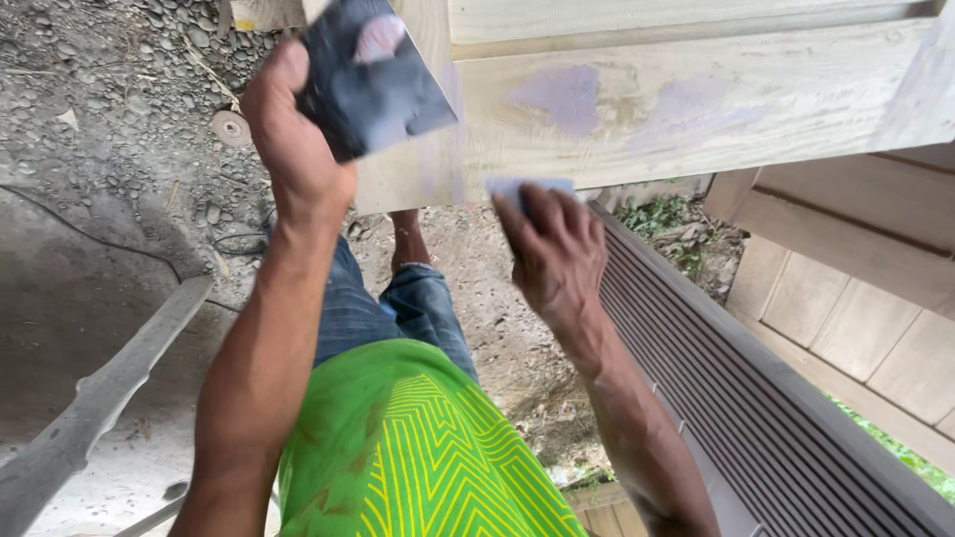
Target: The person mixes a pinkish filler with a putty knife and applies it to gaps and nail holes on a wooden door. They then use a sanding block to smooth the filled areas on the door's surface.
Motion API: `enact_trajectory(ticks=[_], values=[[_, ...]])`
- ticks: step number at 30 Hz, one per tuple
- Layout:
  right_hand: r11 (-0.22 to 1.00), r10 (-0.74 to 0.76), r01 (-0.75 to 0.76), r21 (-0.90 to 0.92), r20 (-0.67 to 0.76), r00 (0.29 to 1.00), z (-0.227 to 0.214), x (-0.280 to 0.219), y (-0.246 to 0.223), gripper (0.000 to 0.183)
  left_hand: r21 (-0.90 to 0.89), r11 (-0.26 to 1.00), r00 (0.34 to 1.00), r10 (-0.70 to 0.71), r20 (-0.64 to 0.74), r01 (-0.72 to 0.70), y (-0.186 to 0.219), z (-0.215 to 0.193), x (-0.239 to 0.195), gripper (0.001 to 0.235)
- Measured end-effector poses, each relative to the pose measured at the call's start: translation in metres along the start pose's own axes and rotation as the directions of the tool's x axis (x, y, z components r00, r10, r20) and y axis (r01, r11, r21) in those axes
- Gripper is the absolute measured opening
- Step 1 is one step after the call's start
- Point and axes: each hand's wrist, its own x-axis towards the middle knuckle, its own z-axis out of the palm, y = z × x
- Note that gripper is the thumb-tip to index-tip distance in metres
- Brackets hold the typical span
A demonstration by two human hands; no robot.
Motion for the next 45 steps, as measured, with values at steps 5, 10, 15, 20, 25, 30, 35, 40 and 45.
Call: enact_trajectory(ticks=[5, 10, 15, 20, 25, 30, 35, 40, 45], values=[[0.941, 0.323, -0.323, 0.098, 0.022, 0.946, 0.004, 0.052, 0.001, 0.027, -0.274, 0.947, 0.985, -0.173, 0.001, 0.166, -0.015, -0.017, 0.044, 0.019], [0.916, 0.383, -0.393, 0.078, 0.116, 0.916, 0.014, 0.068, -0.024, 0.026, -0.253, 0.956, 0.988, -0.156, -0.01, 0.149, -0.044, -0.042, 0.062, 0.018], [0.964, 0.248, -0.257, 0.066, 0.12, 0.961, -0.006, 0.051, -0.034, 0.032, -0.067, 0.986, 0.988, -0.154, -0.004, 0.154, -0.037, -0.029, 0.063, 0.024], [0.955, 0.291, -0.294, 0.051, 0.048, 0.955, 0.006, 0.069, -0.021, 0.033, -0.06, 0.993, 0.993, -0.102, 0.066, 0.106, -0.044, -0.036, 0.057, 0.024], [0.98, 0.132, -0.15, 0.131, 0.137, 0.982, 0.011, 0.052, -0.041, 0.028, -0.113, 0.99, 0.992, -0.078, 0.095, 0.089, -0.043, -0.036, 0.059, 0.022], [0.974, 0.225, -0.225, 0.036, 0.012, 0.974, 0.002, 0.06, 0.0, 0.037, -0.064, 0.991, 0.993, -0.117, -0.003, 0.116, -0.046, -0.035, 0.068, 0.022], [0.985, 0.159, -0.169, 0.043, 0.171, 0.972, 0.004, 0.036, 0.003, 0.037, 0.016, 0.996, 0.996, -0.093, 0.006, 0.093, -0.038, -0.033, 0.065, 0.022], [0.97, 0.238, -0.211, -0.123, 0.279, 0.93, -0.002, -0.001, 0.073, 0.044, 0.144, 0.986, 0.996, -0.092, 0.015, 0.089, -0.028, -0.023, 0.065, 0.022], [0.978, 0.137, -0.158, -0.137, -0.149, 0.979, -0.004, 0.0, 0.207, 0.03, 0.205, 0.978, 0.995, -0.057, 0.076, 0.041, -0.037, -0.035, 0.059, 0.024]])
